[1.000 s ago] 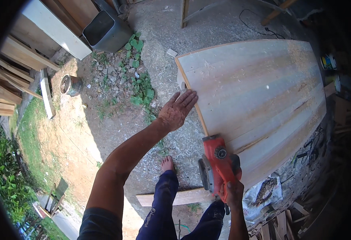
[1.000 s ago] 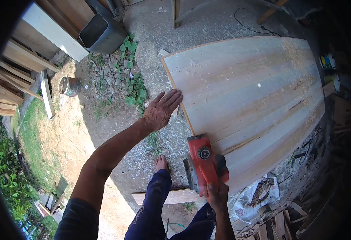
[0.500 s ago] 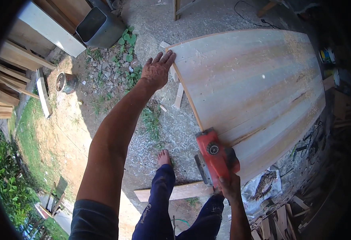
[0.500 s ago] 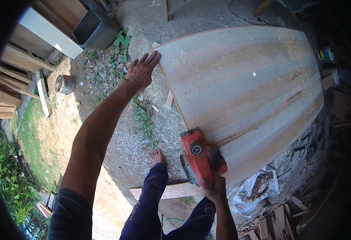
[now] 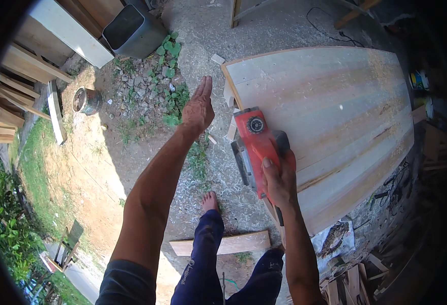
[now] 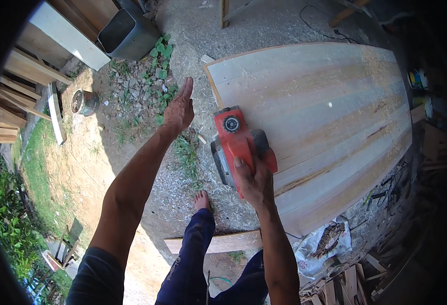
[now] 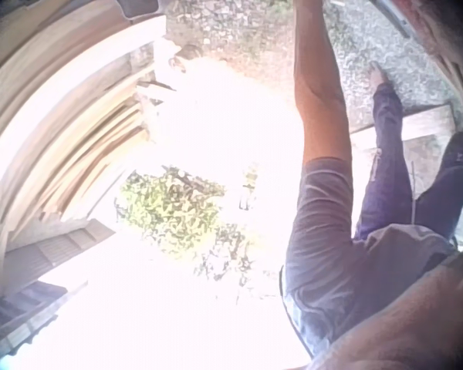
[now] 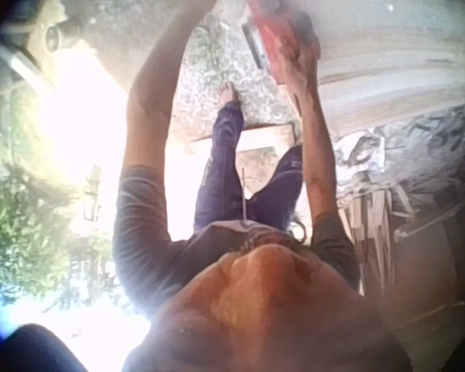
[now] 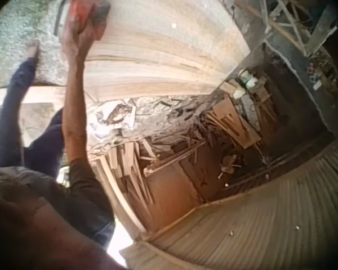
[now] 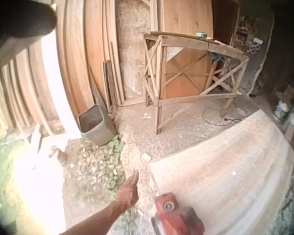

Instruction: The person hammers nails into a wooden board to attach a frame, then uses a power planer to smooth the board's surface. The person repositions the board and continues planing along its edges.

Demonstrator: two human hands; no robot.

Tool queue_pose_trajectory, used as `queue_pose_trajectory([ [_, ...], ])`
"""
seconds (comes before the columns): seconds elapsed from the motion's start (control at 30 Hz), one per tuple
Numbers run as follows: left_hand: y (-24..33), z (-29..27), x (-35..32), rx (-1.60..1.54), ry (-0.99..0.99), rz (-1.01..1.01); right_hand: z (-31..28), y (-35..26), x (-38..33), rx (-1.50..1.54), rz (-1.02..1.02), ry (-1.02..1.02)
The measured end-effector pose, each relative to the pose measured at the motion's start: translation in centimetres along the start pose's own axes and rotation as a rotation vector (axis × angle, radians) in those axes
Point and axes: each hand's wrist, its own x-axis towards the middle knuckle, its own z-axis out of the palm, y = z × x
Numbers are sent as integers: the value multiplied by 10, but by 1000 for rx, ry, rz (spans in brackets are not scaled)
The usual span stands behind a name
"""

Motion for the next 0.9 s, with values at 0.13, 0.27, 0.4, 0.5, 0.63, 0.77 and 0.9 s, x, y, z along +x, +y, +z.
queue_pose_trajectory([
  [0.13, -30, 42, -124, -199, -78, -167, 14, -48, 52, -52, -98, 22],
  [0.27, -17, 69, -311, -287, -362, -82, 21, -77, 93, -71, -110, 27],
  [0.4, 35, 51, -470, -367, -663, -130, 31, -91, 124, -82, -99, 17],
  [0.5, 64, 37, -475, -252, -697, -293, 37, -96, 138, -68, -128, 36],
  [0.63, 77, 41, -460, -210, -715, -380, 45, -105, 157, -14, -248, 71],
  [0.77, 79, 43, -459, -176, -688, -345, 42, -140, 169, 26, -133, 34],
  [0.9, 79, 42, -460, -162, -669, -354, 21, -140, 167, 21, -298, 36],
])
